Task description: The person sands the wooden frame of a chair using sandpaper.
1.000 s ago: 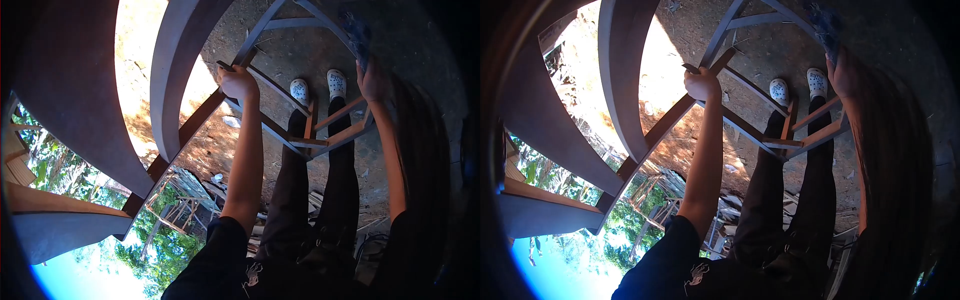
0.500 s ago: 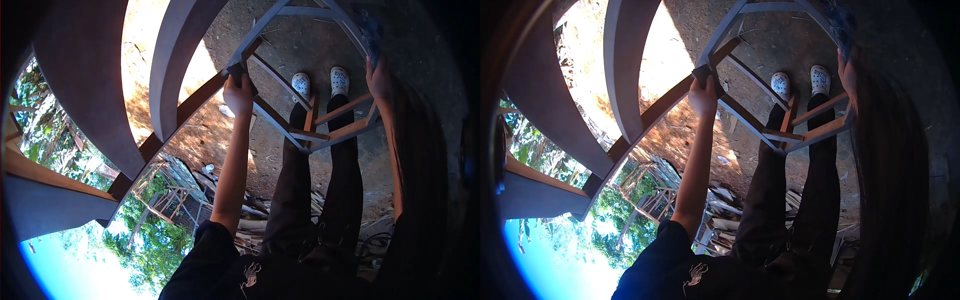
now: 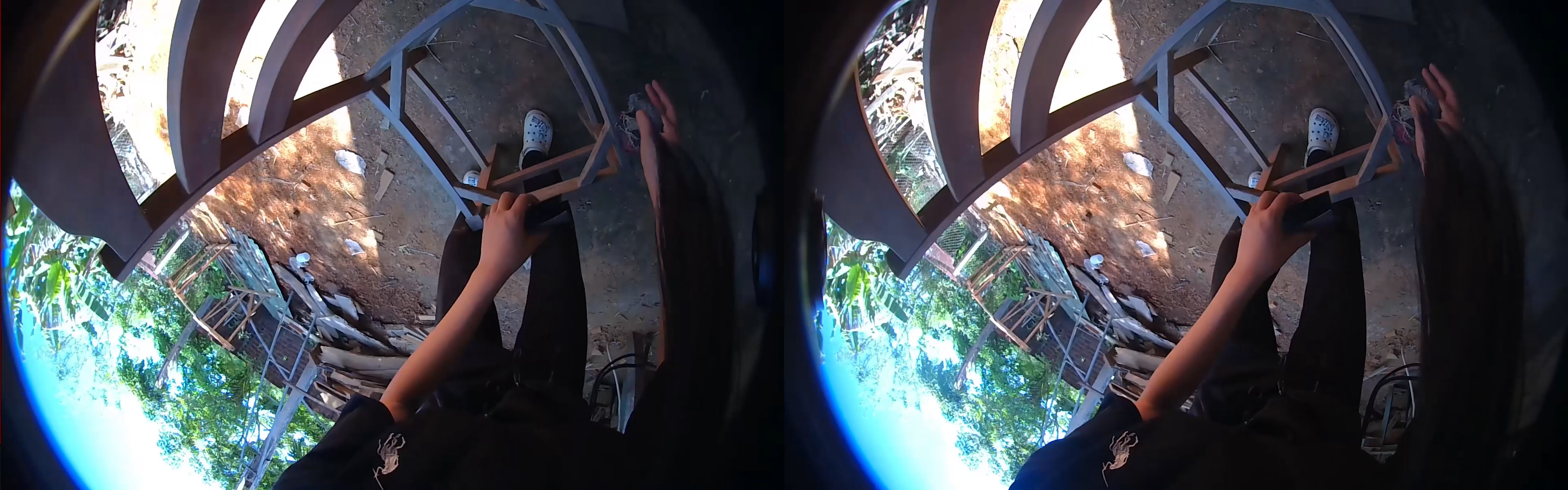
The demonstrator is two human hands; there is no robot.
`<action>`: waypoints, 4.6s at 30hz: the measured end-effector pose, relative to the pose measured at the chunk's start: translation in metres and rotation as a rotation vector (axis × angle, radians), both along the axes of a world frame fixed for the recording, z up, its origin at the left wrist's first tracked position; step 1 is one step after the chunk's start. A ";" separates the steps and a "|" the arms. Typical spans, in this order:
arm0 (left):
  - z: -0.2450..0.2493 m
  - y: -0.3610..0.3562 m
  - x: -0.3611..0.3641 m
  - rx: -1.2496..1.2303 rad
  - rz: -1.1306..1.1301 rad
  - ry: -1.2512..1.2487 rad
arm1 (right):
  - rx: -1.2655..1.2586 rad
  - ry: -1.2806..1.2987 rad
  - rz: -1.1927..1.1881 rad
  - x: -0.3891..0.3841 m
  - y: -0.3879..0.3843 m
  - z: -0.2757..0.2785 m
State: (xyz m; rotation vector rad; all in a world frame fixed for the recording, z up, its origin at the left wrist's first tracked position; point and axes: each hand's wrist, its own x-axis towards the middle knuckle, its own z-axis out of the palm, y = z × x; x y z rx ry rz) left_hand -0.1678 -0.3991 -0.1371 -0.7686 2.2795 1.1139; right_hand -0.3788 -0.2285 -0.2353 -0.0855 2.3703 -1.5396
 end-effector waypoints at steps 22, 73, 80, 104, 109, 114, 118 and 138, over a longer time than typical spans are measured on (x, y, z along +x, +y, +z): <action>0.028 0.067 0.280 0.154 0.265 -0.296 | 0.597 -1.297 1.082 0.202 0.058 0.126; 0.114 0.151 0.266 0.265 0.553 -0.108 | 0.362 -1.675 0.763 0.090 0.263 0.158; 0.101 0.113 0.198 0.179 0.351 -0.139 | 0.390 -1.621 0.745 0.101 0.184 0.198; 0.059 0.200 0.005 0.238 0.257 -0.470 | 0.732 -1.785 1.466 -0.132 0.163 0.120; 0.016 0.180 0.005 0.465 0.453 -0.466 | 0.753 -1.753 1.477 -0.147 0.145 0.111; -0.039 0.141 -0.011 0.036 0.787 0.076 | 0.784 -1.481 1.539 -0.161 0.084 0.080; -0.068 0.071 -0.044 -0.677 0.861 0.388 | 0.693 -0.901 1.426 -0.215 0.020 0.048; -0.204 0.012 -0.128 -1.066 0.909 0.539 | -0.212 0.227 1.085 -0.123 -0.122 -0.070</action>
